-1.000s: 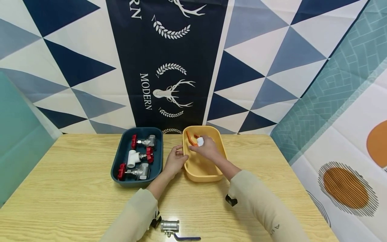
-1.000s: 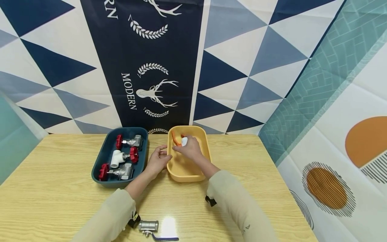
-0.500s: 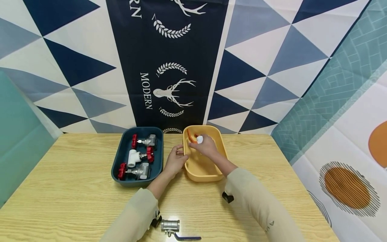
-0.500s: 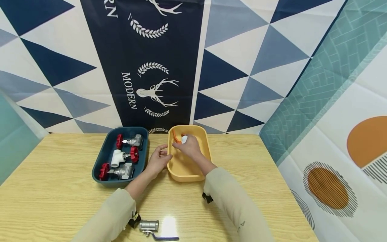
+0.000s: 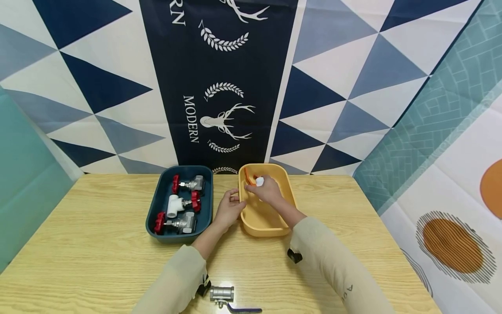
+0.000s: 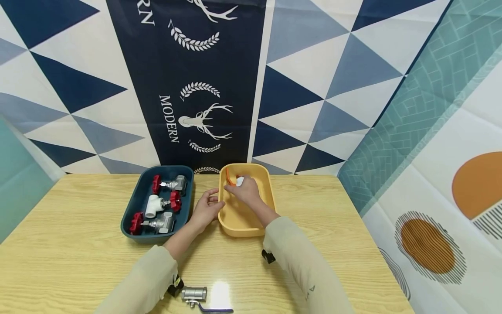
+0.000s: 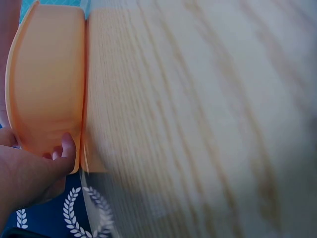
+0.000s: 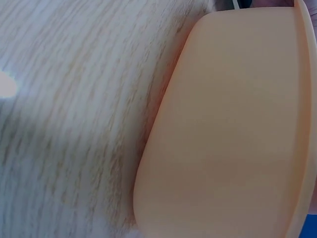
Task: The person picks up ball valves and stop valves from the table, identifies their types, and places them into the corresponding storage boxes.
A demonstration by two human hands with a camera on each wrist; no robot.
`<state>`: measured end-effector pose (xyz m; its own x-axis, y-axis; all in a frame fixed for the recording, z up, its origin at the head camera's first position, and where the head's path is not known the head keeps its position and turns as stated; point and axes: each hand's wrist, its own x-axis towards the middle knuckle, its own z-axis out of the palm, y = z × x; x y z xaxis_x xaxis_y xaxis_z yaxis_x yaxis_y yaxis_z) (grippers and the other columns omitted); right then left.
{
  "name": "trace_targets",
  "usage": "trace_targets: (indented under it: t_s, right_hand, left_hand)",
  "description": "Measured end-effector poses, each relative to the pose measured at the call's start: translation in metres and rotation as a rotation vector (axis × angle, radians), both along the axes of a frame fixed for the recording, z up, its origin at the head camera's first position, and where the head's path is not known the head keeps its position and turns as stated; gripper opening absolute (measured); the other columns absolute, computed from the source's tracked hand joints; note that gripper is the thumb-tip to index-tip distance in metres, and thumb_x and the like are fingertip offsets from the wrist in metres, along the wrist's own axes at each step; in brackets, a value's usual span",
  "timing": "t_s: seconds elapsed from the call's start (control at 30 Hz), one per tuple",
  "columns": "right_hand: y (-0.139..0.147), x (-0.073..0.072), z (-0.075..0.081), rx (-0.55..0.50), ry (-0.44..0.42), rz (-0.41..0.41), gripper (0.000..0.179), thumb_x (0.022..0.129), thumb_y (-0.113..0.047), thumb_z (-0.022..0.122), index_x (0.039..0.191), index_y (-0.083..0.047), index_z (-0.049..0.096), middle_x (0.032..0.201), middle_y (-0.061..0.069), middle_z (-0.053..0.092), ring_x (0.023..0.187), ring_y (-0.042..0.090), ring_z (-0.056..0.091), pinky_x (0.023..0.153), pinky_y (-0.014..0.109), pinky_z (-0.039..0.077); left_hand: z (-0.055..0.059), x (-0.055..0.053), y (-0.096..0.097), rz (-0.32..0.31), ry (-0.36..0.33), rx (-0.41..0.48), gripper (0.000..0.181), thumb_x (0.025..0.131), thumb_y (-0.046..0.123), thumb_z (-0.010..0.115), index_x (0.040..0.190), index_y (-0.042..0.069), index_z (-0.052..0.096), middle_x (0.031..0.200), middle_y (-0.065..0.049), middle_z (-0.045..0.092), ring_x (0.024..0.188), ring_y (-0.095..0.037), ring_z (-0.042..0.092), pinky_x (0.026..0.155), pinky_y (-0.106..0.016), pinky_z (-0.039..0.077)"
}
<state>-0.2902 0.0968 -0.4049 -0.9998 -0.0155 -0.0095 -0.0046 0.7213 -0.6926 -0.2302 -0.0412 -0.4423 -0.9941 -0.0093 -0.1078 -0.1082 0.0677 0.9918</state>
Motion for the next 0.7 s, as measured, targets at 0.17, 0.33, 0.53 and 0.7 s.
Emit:
trace_targets:
  t_s: [0.17, 0.33, 0.53, 0.7]
  right_hand:
    - [-0.0010, -0.0024, -0.0012, 0.005, -0.005, -0.011, 0.062, 0.076, -0.039, 0.073, 0.118, 0.001, 0.052, 0.100, 0.014, 0.061, 0.082, 0.021, 0.055, 0.065, 0.026, 0.046]
    - [-0.0026, -0.0042, -0.0015, 0.029, 0.009, -0.016, 0.061, 0.074, -0.039, 0.074, 0.115, 0.002, 0.054, 0.097, 0.013, 0.060, 0.081, 0.021, 0.054, 0.066, 0.028, 0.045]
    - [-0.0046, -0.0044, -0.0055, 0.079, 0.034, -0.041, 0.061, 0.072, -0.039, 0.076, 0.116, -0.001, 0.056, 0.100, 0.015, 0.063, 0.084, 0.024, 0.056, 0.073, 0.037, 0.046]
    - [-0.0069, -0.0050, -0.0093, 0.060, 0.025, -0.029, 0.067, 0.074, -0.038, 0.075, 0.127, -0.003, 0.053, 0.110, 0.016, 0.063, 0.094, 0.028, 0.058, 0.081, 0.040, 0.046]
  left_hand:
    - [0.0009, 0.0002, 0.0001, -0.005, 0.004, 0.003, 0.053, 0.090, 0.010, 0.058, 0.139, 0.005, 0.038, 0.119, -0.020, 0.049, 0.108, -0.030, 0.055, 0.083, -0.036, 0.051]
    - [0.0023, -0.0003, -0.0002, -0.002, 0.003, 0.002, 0.054, 0.089, 0.010, 0.058, 0.139, 0.005, 0.038, 0.119, -0.021, 0.048, 0.109, -0.031, 0.055, 0.082, -0.037, 0.051]
    - [0.0030, -0.0001, 0.0012, 0.004, 0.004, 0.000, 0.051, 0.089, 0.009, 0.058, 0.137, 0.007, 0.040, 0.117, -0.019, 0.049, 0.106, -0.029, 0.056, 0.081, -0.034, 0.052]
    - [0.0023, 0.0010, 0.0021, 0.008, 0.006, 0.004, 0.050, 0.088, 0.008, 0.058, 0.136, 0.006, 0.041, 0.117, -0.019, 0.050, 0.106, -0.029, 0.056, 0.081, -0.034, 0.052]
